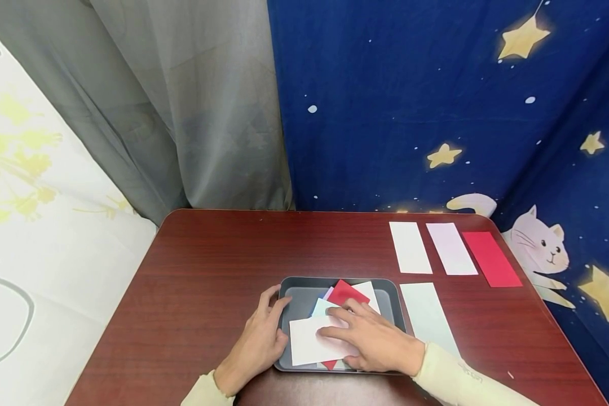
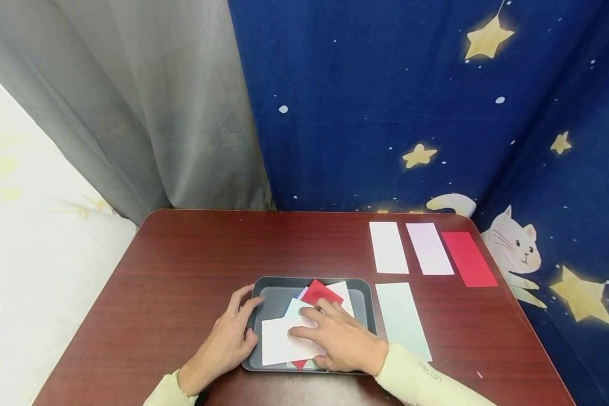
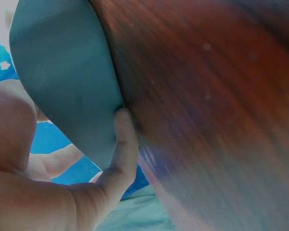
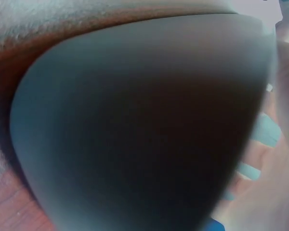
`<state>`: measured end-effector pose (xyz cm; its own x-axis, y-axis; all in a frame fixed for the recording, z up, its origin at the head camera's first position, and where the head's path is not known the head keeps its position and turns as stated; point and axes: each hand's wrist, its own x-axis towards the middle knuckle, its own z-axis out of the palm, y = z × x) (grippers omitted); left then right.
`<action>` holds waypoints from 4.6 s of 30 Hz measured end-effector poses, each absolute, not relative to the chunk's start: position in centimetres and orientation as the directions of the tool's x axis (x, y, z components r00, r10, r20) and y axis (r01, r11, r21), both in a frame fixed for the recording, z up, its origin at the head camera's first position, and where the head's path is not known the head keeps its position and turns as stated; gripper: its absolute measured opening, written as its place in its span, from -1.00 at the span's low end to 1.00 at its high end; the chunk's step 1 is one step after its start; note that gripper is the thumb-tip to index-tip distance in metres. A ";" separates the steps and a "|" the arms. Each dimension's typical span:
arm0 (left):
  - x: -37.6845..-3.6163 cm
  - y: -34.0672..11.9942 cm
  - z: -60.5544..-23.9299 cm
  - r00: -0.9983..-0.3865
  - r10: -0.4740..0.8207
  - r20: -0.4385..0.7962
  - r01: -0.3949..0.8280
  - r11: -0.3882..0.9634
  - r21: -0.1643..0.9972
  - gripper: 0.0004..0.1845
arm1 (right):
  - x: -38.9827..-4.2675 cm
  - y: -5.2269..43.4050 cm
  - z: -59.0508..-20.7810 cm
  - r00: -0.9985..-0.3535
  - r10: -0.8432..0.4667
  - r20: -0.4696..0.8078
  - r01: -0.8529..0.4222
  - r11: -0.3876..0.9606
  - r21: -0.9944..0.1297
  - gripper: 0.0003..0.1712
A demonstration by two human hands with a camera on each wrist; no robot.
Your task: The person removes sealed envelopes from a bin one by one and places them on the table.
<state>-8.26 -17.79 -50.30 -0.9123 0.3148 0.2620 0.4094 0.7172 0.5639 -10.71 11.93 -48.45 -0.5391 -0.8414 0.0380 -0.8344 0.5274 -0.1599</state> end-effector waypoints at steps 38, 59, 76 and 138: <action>-8.1 -17.9 -50.2 -0.911 0.311 0.271 0.412 0.720 0.559 -0.28 | -11.5 19.0 -47.4 -0.678 -0.680 0.279 -0.724 0.682 -0.100 -0.23; -8.3 -17.8 -50.3 -0.910 0.321 0.262 0.414 0.718 0.559 -0.29 | -10.4 24.9 -47.8 -0.863 -0.432 0.262 -0.479 0.865 -0.152 -0.17; -8.3 -17.7 -50.0 -0.913 0.320 0.253 0.409 0.716 0.566 -0.31 | -8.7 30.3 -49.2 -0.983 -0.166 0.081 -0.181 0.952 -0.249 -0.17; -8.1 -17.7 -50.0 -0.920 0.317 0.228 0.390 0.721 0.572 -0.31 | -8.8 25.7 -49.5 -0.960 -0.156 0.234 -0.199 0.965 -0.172 -0.36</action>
